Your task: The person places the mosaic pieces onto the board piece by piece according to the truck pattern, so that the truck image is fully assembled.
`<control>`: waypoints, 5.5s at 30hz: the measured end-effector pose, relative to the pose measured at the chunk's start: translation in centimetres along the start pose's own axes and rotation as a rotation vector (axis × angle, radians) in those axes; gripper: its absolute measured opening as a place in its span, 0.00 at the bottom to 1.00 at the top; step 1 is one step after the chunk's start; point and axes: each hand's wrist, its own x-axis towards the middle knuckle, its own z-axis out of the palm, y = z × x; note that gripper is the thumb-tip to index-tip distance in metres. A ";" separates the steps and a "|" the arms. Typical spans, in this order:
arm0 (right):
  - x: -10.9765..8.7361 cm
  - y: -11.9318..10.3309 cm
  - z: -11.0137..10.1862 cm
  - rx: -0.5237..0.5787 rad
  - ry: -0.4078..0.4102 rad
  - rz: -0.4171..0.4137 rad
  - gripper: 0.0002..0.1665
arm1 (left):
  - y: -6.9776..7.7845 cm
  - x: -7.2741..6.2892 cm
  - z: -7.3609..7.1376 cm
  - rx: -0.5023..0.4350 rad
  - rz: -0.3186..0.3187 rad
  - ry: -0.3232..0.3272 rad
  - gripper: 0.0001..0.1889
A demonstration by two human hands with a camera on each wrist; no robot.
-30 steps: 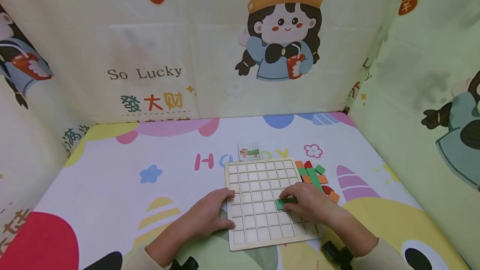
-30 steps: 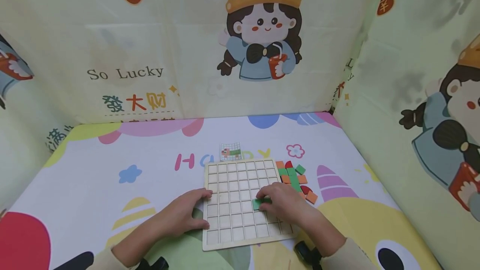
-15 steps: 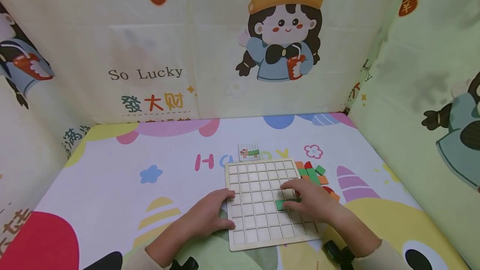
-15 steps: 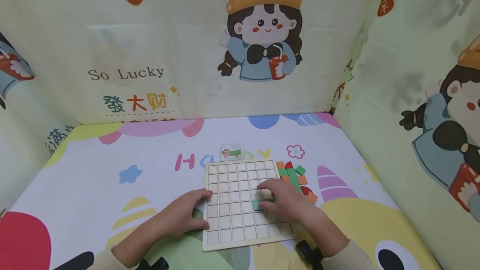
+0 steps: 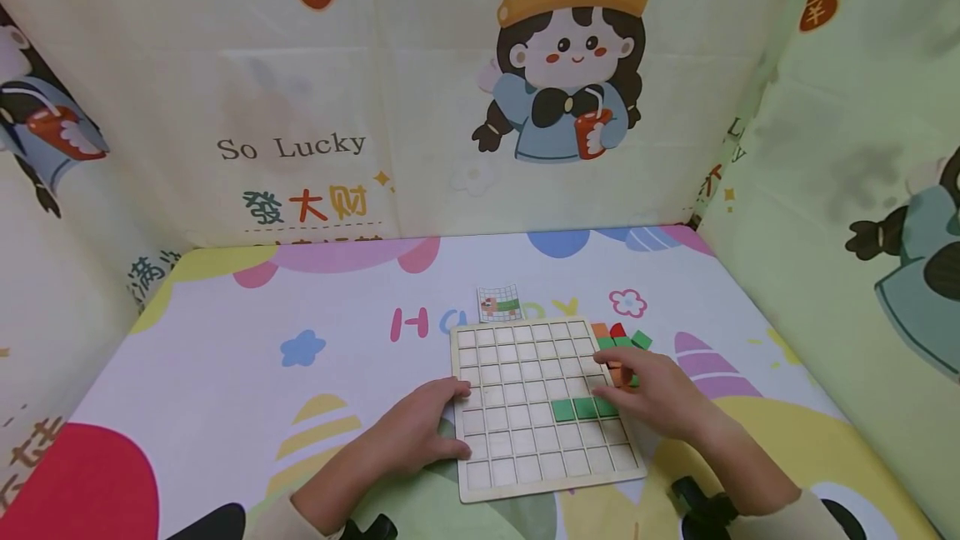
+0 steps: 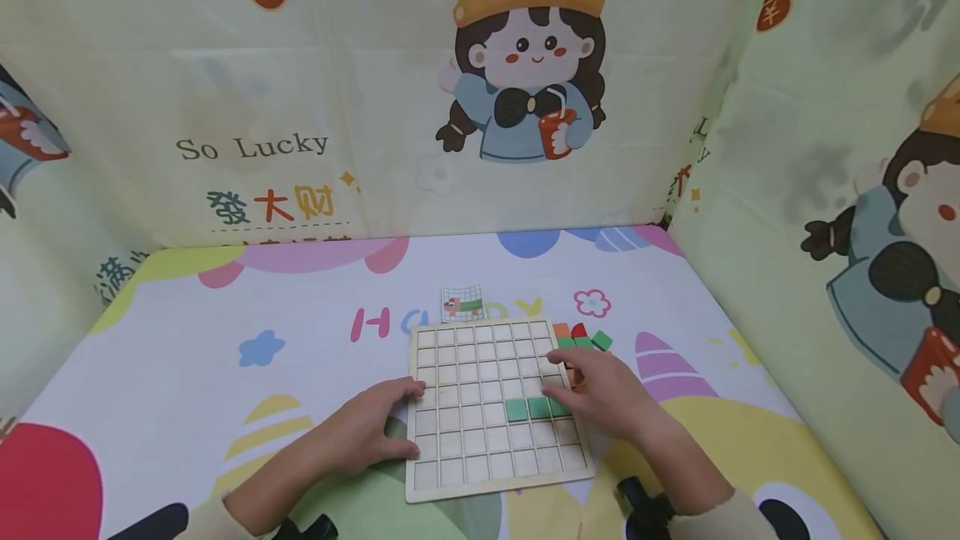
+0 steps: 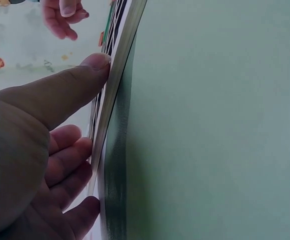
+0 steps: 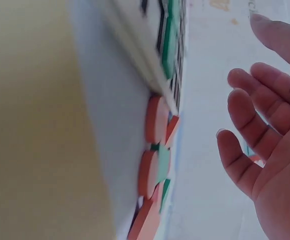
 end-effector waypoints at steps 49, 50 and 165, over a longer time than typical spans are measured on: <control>-2.0 3.9 -1.0 -0.199 -0.079 0.121 0.15 | -0.1 0.1 0.0 0.005 0.007 0.002 0.36; -2.0 3.9 -1.0 -0.198 -0.081 0.122 0.15 | -0.1 0.1 0.0 0.004 0.006 0.001 0.36; -0.6 4.4 -1.2 -0.178 -0.163 0.139 0.12 | 0.0 0.0 0.0 0.001 -0.013 -0.011 0.37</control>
